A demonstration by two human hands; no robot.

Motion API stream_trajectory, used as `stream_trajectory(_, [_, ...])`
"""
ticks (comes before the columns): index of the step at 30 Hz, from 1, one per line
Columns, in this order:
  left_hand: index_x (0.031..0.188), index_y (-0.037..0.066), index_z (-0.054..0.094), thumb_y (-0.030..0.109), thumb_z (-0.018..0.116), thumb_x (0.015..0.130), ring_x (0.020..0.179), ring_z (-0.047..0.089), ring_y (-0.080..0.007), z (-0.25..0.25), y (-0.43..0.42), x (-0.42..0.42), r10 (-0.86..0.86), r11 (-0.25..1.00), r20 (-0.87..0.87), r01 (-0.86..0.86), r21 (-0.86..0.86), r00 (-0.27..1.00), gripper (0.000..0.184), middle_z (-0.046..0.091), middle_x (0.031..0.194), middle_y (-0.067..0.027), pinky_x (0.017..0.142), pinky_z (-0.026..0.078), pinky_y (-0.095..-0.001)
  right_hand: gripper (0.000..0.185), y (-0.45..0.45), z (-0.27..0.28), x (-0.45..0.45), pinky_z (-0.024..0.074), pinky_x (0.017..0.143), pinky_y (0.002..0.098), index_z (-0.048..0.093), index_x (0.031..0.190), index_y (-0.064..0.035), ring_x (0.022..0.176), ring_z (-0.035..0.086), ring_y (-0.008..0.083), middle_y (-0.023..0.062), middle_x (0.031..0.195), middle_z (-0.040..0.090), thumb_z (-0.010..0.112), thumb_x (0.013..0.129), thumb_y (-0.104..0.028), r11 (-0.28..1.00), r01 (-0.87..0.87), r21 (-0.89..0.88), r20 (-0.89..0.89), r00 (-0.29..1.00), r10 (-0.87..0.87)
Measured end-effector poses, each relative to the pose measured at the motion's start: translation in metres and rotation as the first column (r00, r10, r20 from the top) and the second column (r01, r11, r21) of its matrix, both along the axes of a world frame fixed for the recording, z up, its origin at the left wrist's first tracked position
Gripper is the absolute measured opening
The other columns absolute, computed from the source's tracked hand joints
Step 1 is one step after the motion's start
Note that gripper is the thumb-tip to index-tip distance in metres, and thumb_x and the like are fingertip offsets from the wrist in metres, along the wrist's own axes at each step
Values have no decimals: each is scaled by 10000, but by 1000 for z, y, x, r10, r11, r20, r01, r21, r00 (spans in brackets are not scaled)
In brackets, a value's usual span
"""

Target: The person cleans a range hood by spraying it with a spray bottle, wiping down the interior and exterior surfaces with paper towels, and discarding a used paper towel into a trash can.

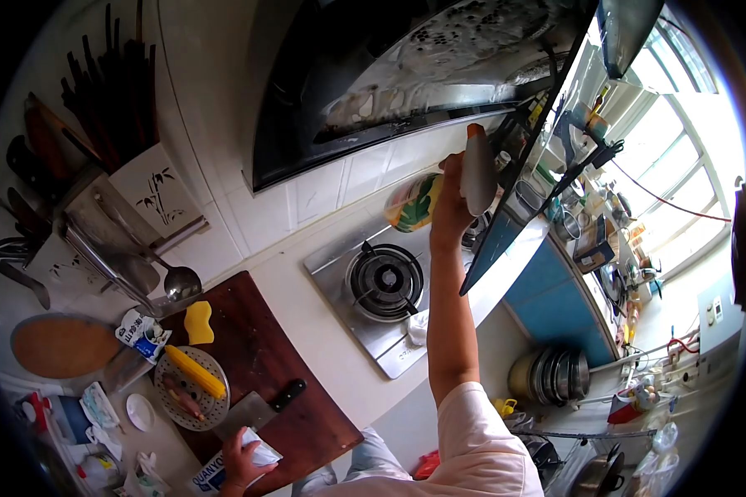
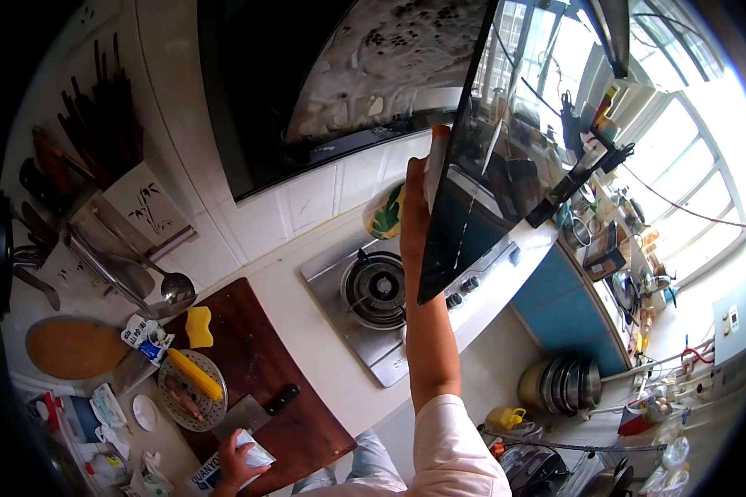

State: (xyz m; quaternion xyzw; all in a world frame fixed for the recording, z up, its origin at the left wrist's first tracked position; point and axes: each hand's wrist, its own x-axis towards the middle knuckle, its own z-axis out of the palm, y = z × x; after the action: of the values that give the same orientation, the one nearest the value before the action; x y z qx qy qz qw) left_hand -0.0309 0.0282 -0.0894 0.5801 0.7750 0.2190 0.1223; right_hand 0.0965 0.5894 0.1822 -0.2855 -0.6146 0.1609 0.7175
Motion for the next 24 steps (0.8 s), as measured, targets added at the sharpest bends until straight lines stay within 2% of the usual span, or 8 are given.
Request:
stream_trajectory(3, [959,145,590,463,840,481,1055,508,-370,2,1,1,14,1000,2,-14,-20,1000,627,475,1266,-163,854,409,-491,111,-4,13,-4,450,735,244,575,981,-28,797,570,109,28,848,600,606,875,-27,994,-40,106,45,998,36])
stream_trajectory(5, [962,147,586,461,841,476,1052,509,-370,1,1,0,12,1000,-1,-12,-10,1000,632,477,1265,-163,851,409,-489,100,-11,21,-11,457,748,248,580,976,-24,813,582,125,29,857,603,599,878,-20,987,-128,96,48,991,124])
stream_trajectory(9, [976,151,574,465,840,471,1054,512,-374,1,2,1,12,1000,0,-12,1,1000,652,476,1269,-172,845,410,-487,58,1,-7,-11,455,712,249,573,919,-26,763,554,105,19,800,573,609,874,-20,969,-237,-64,-18,971,237])
stream_trajectory(12, [993,149,565,469,838,481,1058,512,-377,1,1,1,11,1000,8,-11,11,1000,662,473,1272,-179,848,409,-488,54,4,-13,-11,453,696,252,567,888,-28,742,538,98,16,775,558,619,871,-28,984,-177,-19,-30,984,176])
stream_trajectory(13, [998,149,562,470,837,484,1060,512,-378,1,-1,1,11,1000,14,-11,16,1000,666,472,1274,-181,849,409,-488,171,5,-13,-7,442,748,238,584,956,-10,803,559,114,34,855,592,666,871,-134,967,-246,-70,-46,969,243])
stream_trajectory(16, [1010,147,556,479,834,491,1064,512,-379,-1,-1,0,12,1000,12,-11,-17,1000,676,470,1274,-185,854,408,-488,41,7,-3,-6,447,730,247,588,904,-23,768,554,101,12,807,584,608,880,-49,995,-90,-50,-20,996,89])
stream_trajectory(17, [1009,147,556,479,833,491,1066,511,-378,-1,-1,1,13,1000,9,-13,-17,1000,675,470,1274,-184,855,408,-488,64,9,4,-5,445,749,245,598,917,-16,783,560,101,10,828,596,613,878,-64,998,-56,-27,24,998,57])
stream_trajectory(24, [999,144,562,456,833,499,1077,504,-373,7,2,3,24,999,8,-24,-22,1000,649,471,1274,-172,862,406,-484,122,24,2,-2,432,674,233,591,979,-12,702,534,89,15,760,579,607,880,-81,977,-154,-145,-69,987,145])
